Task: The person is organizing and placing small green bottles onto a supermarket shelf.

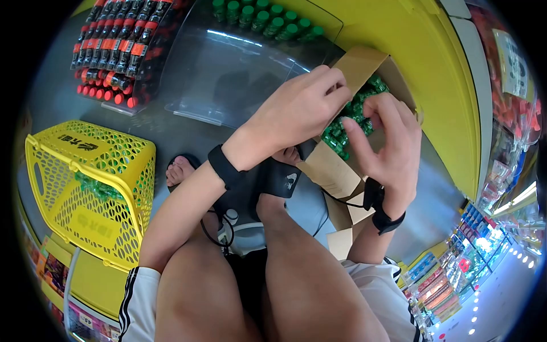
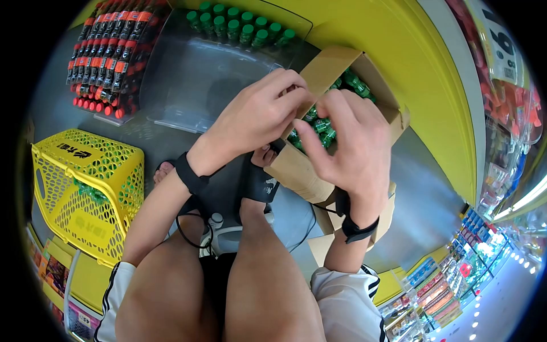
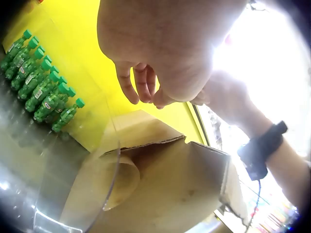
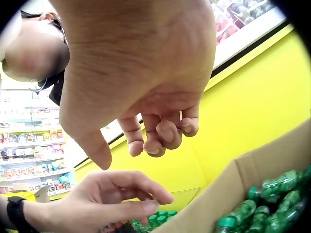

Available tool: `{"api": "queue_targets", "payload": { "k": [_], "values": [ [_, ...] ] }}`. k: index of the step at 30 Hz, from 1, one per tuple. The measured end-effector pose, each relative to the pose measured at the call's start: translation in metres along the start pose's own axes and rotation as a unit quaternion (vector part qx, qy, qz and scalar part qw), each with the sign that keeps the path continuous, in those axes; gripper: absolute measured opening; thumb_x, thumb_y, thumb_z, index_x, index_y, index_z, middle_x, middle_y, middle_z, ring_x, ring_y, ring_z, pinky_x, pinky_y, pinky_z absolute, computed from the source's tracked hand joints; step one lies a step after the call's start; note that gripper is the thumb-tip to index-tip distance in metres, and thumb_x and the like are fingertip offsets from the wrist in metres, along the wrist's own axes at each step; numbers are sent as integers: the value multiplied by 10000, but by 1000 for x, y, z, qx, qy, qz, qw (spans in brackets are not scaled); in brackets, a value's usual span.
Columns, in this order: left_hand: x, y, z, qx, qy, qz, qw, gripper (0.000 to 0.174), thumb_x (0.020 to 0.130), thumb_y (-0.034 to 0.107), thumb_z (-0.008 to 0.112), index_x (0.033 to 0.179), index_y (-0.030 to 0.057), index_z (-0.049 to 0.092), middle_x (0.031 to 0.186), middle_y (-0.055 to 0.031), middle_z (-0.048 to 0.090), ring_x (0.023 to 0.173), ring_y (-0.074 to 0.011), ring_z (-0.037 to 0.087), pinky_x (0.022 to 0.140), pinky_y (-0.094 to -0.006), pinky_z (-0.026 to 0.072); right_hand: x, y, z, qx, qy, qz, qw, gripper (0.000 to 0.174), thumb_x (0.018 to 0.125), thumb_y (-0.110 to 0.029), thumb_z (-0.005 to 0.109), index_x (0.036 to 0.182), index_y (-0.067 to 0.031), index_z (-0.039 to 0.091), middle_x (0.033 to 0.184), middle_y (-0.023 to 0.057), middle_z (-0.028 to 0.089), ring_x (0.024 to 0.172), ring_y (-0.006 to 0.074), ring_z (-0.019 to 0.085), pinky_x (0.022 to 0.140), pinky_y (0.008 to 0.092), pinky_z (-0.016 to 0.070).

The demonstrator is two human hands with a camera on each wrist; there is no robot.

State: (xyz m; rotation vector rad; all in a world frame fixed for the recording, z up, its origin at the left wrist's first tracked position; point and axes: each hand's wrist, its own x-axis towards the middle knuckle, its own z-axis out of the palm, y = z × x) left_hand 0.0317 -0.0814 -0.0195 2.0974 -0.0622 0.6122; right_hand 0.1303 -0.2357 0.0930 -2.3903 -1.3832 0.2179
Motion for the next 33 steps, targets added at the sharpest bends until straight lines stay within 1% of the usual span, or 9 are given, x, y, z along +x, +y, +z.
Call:
{"api": "queue_targets", "payload": {
  "k": [7,11,12,16,20,22,26,30,33],
  "values": [
    [15,21,22,39,-54,61,996,141,837,15,731,977,-3,724,1024,-79,647,981,-268,658,830,-388,596,-23,43,-8,-56,-7,64,996,271,881,-190,831,897,-60,593,792,89,593,723,327,584,652,431,464],
    [23,22,36,110,-144,101,978,94,823,24,733,914,2,734,971,-73,668,992,-248,658,827,-377,605,-25,58,6,-66,-12,72,995,224,909,-170,796,925,-58,602,827,117,623,764,360,611,673,454,479],
    [23,21,40,135,-181,106,968,78,816,26,735,892,6,736,951,-74,679,1002,-244,659,825,-373,608,-26,61,10,-68,-13,75,995,177,933,-147,760,952,-52,613,849,132,633,790,374,623,690,470,490],
    [24,18,50,123,-207,104,965,39,807,39,735,840,19,728,898,-87,682,992,-258,671,810,-373,608,-28,73,26,-49,4,92,995,64,1002,-82,650,1045,-36,642,932,172,671,879,406,662,754,506,519],
    [25,17,55,125,-227,115,959,38,785,52,746,760,54,716,759,-97,690,850,-279,733,722,-394,606,-33,84,34,11,-12,133,991,91,1020,-44,608,1097,-32,655,976,188,697,919,420,676,785,511,533],
    [25,16,57,134,-252,116,951,66,779,55,750,728,66,709,716,-98,690,789,-284,749,688,-401,600,-36,90,37,66,-70,173,980,131,1017,-13,588,1116,-41,669,1018,205,731,959,418,703,803,506,549],
    [23,17,66,185,-284,140,930,95,774,90,770,698,118,721,672,-73,703,722,-260,760,612,-384,549,-45,100,44,55,-98,149,982,192,972,23,603,1107,-51,718,988,193,765,937,395,734,814,490,572],
    [19,19,71,265,-363,151,881,118,795,128,777,692,178,750,687,-33,729,728,-228,762,606,-362,511,-45,95,43,24,-199,223,954,251,859,-9,712,1072,-102,808,907,160,794,905,366,763,821,469,598],
    [21,19,72,265,-375,137,878,132,817,153,774,691,191,761,707,-25,744,757,-217,766,640,-360,509,-44,91,41,-8,-259,246,934,274,809,-50,770,1063,-127,837,879,145,799,899,357,768,816,461,603]
  ]
}}
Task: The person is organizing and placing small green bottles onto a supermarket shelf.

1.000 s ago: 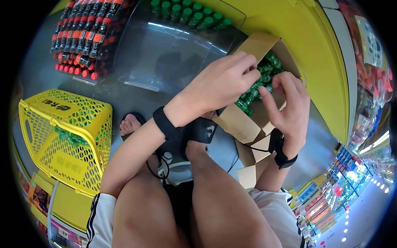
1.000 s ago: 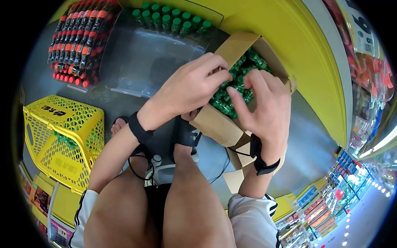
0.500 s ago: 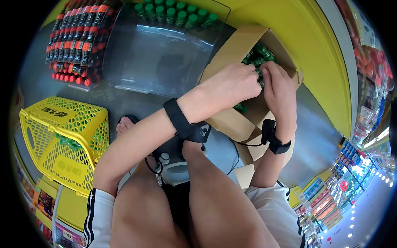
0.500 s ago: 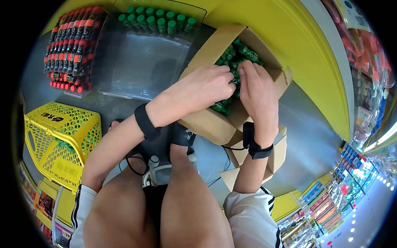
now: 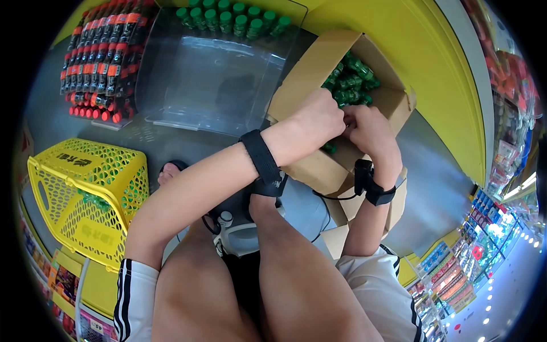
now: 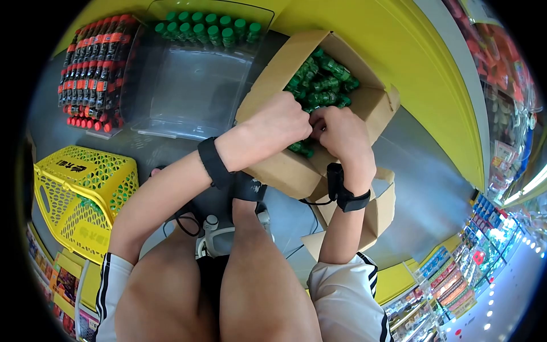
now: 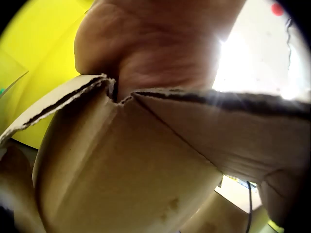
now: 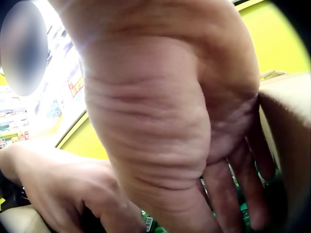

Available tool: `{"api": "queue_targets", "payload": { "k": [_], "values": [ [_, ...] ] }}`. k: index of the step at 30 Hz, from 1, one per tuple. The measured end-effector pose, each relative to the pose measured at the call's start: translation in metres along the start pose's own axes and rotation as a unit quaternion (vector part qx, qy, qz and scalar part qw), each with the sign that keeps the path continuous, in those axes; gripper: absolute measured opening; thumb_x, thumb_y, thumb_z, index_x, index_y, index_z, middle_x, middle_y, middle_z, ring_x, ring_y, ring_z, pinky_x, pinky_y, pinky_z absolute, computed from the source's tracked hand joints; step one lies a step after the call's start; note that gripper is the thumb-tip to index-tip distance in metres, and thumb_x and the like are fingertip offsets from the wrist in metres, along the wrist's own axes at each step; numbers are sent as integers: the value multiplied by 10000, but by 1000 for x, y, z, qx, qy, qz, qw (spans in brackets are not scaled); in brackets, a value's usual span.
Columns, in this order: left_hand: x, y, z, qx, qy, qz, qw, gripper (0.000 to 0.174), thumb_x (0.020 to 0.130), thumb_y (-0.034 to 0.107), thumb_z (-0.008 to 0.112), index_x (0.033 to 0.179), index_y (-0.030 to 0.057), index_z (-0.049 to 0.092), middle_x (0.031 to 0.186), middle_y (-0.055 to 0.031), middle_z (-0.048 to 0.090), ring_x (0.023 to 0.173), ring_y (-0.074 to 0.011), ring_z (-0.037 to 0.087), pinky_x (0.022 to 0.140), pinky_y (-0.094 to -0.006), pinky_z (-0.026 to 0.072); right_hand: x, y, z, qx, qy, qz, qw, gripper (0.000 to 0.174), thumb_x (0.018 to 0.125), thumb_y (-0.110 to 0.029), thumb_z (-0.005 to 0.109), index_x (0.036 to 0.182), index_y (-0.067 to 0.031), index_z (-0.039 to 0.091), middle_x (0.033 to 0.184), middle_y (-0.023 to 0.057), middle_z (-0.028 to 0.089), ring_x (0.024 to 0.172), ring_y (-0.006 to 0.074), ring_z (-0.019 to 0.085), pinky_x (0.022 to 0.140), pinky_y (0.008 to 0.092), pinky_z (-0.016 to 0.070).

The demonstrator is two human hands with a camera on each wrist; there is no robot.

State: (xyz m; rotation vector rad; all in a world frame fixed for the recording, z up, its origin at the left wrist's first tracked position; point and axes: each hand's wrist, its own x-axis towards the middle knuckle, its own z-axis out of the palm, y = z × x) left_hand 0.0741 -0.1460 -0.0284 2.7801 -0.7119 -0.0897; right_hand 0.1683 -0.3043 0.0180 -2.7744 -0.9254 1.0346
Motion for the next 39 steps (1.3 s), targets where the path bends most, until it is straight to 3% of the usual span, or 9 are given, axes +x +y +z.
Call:
{"api": "queue_targets", "payload": {
  "k": [4,11,13,21,28,31,37,39],
  "values": [
    [-2,-2,-1,1,-13,5,1000,128,831,170,769,705,192,771,714,-25,747,794,-210,771,672,-361,511,-1,-12,-3,5,-82,45,996,276,754,-92,837,1029,-121,844,875,124,805,906,345,771,812,450,602],
    [2,-6,8,-27,4,20,999,148,861,175,731,723,190,783,742,-32,762,797,-231,766,689,-383,518,-4,-8,6,-29,-93,22,995,238,688,-137,906,913,-110,832,860,118,803,886,346,772,812,457,606],
    [2,-6,10,-27,10,18,999,147,860,174,725,726,189,783,747,-37,764,793,-236,765,689,-384,519,-4,-10,4,-51,-119,32,991,224,716,-86,884,923,-32,816,927,130,817,912,347,778,821,445,596],
    [-1,-10,16,-111,120,24,986,135,821,138,716,691,156,750,678,-83,710,733,-286,734,667,-416,521,-3,3,15,-48,-112,10,993,158,707,-67,839,855,-123,831,870,122,804,883,346,779,770,464,612],
    [-4,-10,8,-113,114,21,987,109,803,128,722,700,136,757,687,-106,711,737,-301,738,651,-421,523,-5,-3,10,-71,-120,11,990,180,697,-87,858,866,-144,834,870,90,812,899,321,784,780,450,608],
    [-6,-12,2,-134,110,24,985,98,793,82,729,704,112,757,690,-125,709,748,-313,740,650,-433,533,-6,-9,6,-73,-130,20,989,229,699,-96,890,923,-81,841,914,125,817,898,357,774,789,445,600],
    [-14,-7,-17,-210,101,17,972,44,769,-11,736,764,29,753,741,-175,698,776,-357,734,709,-457,573,-8,-4,11,-82,-86,22,993,260,669,-165,928,874,-70,799,884,141,795,887,386,753,779,473,580],
    [-20,-9,-25,-241,141,13,960,30,786,-21,722,789,-3,746,774,-196,688,818,-369,737,745,-459,585,-9,-5,9,-59,-89,21,994,270,667,-169,931,873,-65,791,873,142,791,871,383,747,770,472,571]
  ]
}}
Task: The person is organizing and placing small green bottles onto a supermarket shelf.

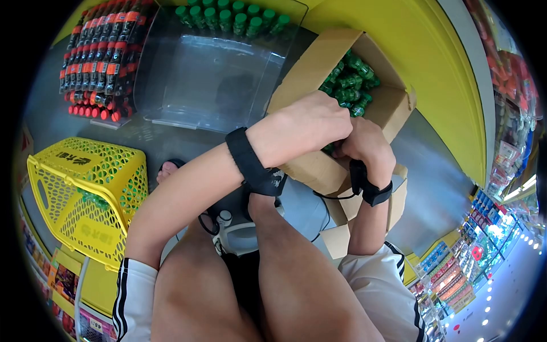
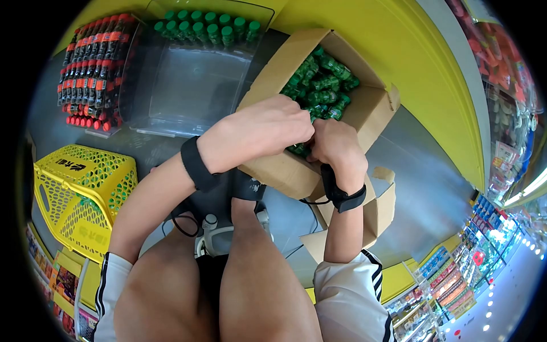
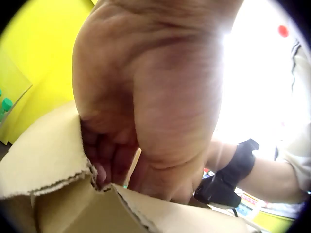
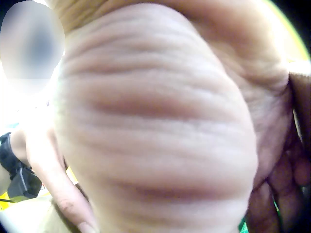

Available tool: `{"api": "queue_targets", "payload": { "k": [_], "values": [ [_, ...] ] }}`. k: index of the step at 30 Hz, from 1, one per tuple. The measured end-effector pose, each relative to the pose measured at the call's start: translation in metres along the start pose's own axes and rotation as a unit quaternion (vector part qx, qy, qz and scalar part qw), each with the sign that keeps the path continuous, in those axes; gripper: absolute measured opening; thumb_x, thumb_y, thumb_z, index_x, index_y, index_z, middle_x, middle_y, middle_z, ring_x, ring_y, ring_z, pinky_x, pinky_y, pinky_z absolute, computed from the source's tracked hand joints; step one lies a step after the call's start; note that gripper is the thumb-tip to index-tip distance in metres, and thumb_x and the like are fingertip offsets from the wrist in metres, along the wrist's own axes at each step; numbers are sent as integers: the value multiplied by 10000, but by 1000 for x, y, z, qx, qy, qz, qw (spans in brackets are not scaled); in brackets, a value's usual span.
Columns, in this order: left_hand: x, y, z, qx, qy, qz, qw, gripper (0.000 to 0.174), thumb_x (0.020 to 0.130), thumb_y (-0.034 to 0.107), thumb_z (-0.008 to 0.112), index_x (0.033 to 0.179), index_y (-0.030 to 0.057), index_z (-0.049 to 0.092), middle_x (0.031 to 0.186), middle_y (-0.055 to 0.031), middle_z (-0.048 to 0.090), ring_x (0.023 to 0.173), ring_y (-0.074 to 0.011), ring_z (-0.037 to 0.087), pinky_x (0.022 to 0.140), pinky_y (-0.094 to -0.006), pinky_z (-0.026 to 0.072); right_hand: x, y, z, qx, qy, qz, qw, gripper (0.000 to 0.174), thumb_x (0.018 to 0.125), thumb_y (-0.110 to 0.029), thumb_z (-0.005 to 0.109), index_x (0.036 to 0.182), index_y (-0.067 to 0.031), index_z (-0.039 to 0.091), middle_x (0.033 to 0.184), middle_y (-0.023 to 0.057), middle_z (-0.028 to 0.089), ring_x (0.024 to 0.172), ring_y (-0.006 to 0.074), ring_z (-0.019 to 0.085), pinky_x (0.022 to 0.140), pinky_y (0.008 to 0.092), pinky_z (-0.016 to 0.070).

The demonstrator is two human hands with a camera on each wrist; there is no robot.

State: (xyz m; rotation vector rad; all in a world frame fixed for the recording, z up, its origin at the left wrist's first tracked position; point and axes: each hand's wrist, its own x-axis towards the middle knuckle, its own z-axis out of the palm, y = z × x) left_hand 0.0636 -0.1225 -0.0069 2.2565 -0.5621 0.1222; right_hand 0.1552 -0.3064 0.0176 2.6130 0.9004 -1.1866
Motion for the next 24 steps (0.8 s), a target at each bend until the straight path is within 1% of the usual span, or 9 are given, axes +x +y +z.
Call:
{"api": "queue_targets", "payload": {
  "k": [5,7,9,10,12,13,15,19,24],
  "values": [
    [-6,0,-15,-20,-13,-24,999,36,798,-34,704,787,-23,737,846,-194,705,953,-352,733,814,-445,593,6,3,-3,70,-18,-31,997,261,687,-162,929,863,-44,776,838,137,778,813,369,730,735,460,548],
    [-8,-1,-15,-23,-11,-22,999,43,801,-35,699,783,-22,737,872,-185,714,997,-343,726,840,-438,598,5,-3,-10,69,-54,-5,996,297,687,-112,911,958,-25,828,825,119,798,855,309,780,767,431,588],
    [-10,-1,-16,12,-37,-24,999,51,807,-36,689,817,-25,738,991,-161,727,1050,-322,705,890,-424,607,3,-3,-15,84,-56,-14,995,294,704,-90,905,978,-16,829,835,127,799,847,305,780,769,424,589],
    [-13,-1,-16,12,-37,-25,999,51,807,-36,689,817,-25,738,991,-161,727,1050,-322,705,890,-424,607,2,-3,-17,100,-57,-23,993,291,722,-69,899,998,-8,830,846,136,800,840,300,780,770,416,589],
    [-18,0,-17,8,23,-31,999,98,804,-42,683,885,-35,737,1057,-146,707,1071,-309,690,925,-412,612,-2,-5,-22,99,-56,-27,993,286,742,-57,894,1012,3,822,860,146,800,833,299,779,771,413,588],
    [-18,0,-19,8,23,-31,999,98,804,-42,683,885,-35,737,1057,-146,707,1071,-309,690,925,-412,612,-4,-6,-24,98,-56,-31,993,280,762,-45,888,1026,15,814,874,156,800,827,298,778,772,410,586],
    [-19,0,-27,30,-33,-43,998,197,786,-57,687,980,-50,724,1069,-132,664,1088,-298,680,933,-391,609,-12,-9,-29,115,-50,-29,992,278,787,-52,885,1043,19,805,882,162,798,826,306,774,770,412,583],
    [-26,1,-34,25,-21,-43,999,239,763,-80,690,1001,-62,688,1040,-120,621,1095,-295,672,929,-377,605,-26,-5,-26,135,-9,-34,990,298,849,-85,872,1111,16,773,891,176,789,821,330,762,756,420,573],
    [-39,3,-37,15,-5,-69,997,344,728,-94,717,1050,-27,616,1112,-117,591,1081,-309,665,891,-398,599,-45,-11,-22,153,24,-38,987,316,886,-108,855,1155,11,741,885,183,777,820,350,755,749,434,569]
  ]
}}
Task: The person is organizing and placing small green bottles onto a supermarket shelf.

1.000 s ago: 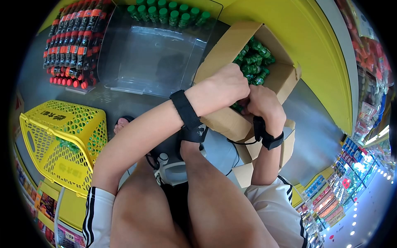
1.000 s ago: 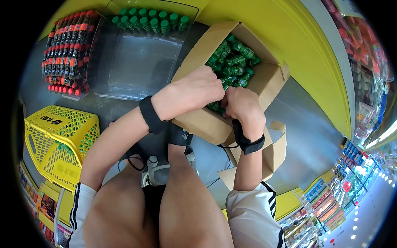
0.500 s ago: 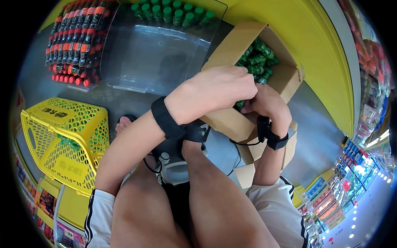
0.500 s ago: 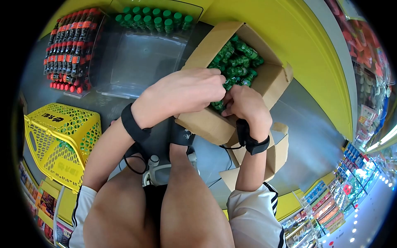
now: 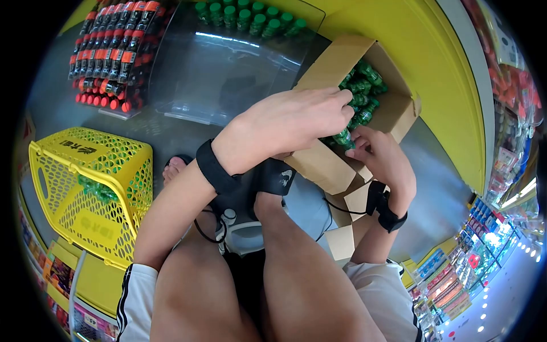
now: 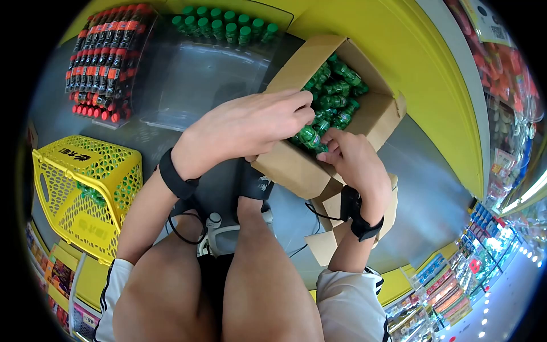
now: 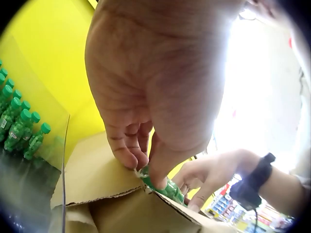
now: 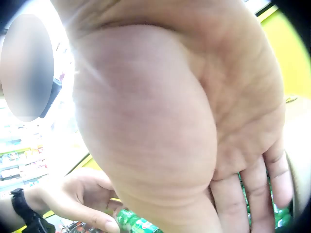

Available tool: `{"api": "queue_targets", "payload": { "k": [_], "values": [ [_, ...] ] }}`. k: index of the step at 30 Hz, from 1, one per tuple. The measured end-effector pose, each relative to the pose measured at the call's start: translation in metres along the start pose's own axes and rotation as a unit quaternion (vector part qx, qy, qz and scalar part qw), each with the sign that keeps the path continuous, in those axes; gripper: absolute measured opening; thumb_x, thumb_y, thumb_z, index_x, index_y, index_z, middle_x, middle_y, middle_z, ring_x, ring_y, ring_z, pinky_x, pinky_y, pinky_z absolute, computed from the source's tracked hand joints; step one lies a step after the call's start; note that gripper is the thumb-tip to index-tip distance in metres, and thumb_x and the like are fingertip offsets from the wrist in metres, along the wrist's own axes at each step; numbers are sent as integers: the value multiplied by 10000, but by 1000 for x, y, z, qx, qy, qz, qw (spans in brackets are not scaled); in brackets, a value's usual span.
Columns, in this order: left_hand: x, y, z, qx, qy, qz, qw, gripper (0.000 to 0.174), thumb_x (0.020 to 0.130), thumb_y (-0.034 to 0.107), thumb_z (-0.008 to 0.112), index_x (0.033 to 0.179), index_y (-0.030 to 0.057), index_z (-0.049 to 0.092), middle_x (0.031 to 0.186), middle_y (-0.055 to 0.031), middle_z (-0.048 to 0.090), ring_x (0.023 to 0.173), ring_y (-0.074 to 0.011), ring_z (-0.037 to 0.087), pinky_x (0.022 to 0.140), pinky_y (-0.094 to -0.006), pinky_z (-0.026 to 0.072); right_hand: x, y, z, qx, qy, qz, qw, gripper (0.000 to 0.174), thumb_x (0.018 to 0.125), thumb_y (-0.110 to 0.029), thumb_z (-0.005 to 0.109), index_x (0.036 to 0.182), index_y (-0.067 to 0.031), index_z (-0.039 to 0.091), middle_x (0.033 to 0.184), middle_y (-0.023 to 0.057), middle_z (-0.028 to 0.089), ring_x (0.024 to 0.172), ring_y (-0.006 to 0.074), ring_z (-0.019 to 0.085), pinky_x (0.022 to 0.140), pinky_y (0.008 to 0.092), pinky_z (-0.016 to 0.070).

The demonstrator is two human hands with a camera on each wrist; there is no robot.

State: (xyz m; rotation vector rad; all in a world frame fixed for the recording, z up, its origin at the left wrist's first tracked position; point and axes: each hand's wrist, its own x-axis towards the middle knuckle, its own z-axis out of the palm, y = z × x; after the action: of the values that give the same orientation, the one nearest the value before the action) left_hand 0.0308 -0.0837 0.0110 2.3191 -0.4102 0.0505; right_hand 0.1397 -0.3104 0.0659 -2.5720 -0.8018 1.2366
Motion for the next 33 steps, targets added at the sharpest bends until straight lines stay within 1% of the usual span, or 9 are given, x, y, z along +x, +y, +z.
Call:
{"api": "queue_targets", "payload": {
  "k": [4,6,11,13,18,25,26,30,33],
  "values": [
    [-9,-5,-10,-30,-24,-35,999,427,721,-116,734,1114,-1,615,1131,-115,587,1106,-324,663,879,-418,595,-10,-14,3,-3,50,-13,999,287,912,-107,831,1136,28,713,883,194,766,820,380,744,751,461,563],
    [-13,-9,-9,-101,-15,-55,993,459,728,-137,740,1145,11,617,1135,-118,585,1129,-339,664,871,-431,588,-13,-20,2,-18,58,-15,998,268,923,-106,821,1122,33,707,892,201,766,820,392,740,752,468,562],
    [-16,-10,-9,-89,12,-35,995,445,775,-132,736,1179,12,616,1144,-120,580,1122,-349,658,871,-434,578,-22,-26,1,-49,113,-26,992,244,955,-106,796,1120,38,689,927,226,764,835,417,739,762,480,562],
    [-19,-11,-11,-97,12,-42,994,424,796,-118,741,1180,11,616,1151,-121,580,1116,-354,655,876,-440,570,-25,-31,1,-15,131,-22,991,244,966,-90,780,1151,34,680,947,237,765,869,422,745,779,482,567],
    [-28,-21,-18,-159,79,-20,984,354,881,-42,760,1199,6,612,1181,-133,582,1080,-377,642,889,-453,530,-22,-51,-5,-26,152,-34,987,231,978,-64,761,1171,28,673,978,238,774,917,420,756,797,478,577],
    [-43,-42,-35,-121,137,-29,983,344,909,-84,716,1217,20,604,1185,-138,586,1061,-380,636,860,-437,519,-12,-93,5,-10,239,-67,969,220,945,-79,805,1109,20,697,915,207,782,879,370,782,766,422,597],
    [-45,-48,-36,-127,137,-39,982,346,908,-96,710,1216,20,603,1182,-134,585,1050,-369,635,856,-428,521,-10,-99,8,-3,264,-89,960,227,928,-95,825,1079,24,704,902,190,788,861,333,795,751,401,604],
    [-57,-66,-32,-137,150,-64,977,369,899,-107,725,1221,20,599,1144,-117,584,988,-300,643,833,-401,531,0,-120,14,21,268,-107,957,226,924,-104,824,1064,33,712,876,172,792,837,310,798,740,402,605],
    [-62,-73,-28,-139,145,-92,975,374,898,-102,740,1226,18,602,1128,-111,602,951,-271,658,828,-390,550,12,-135,17,-8,284,-99,953,215,907,-119,834,1032,25,733,852,169,783,816,333,786,737,411,604]
  ]
}}
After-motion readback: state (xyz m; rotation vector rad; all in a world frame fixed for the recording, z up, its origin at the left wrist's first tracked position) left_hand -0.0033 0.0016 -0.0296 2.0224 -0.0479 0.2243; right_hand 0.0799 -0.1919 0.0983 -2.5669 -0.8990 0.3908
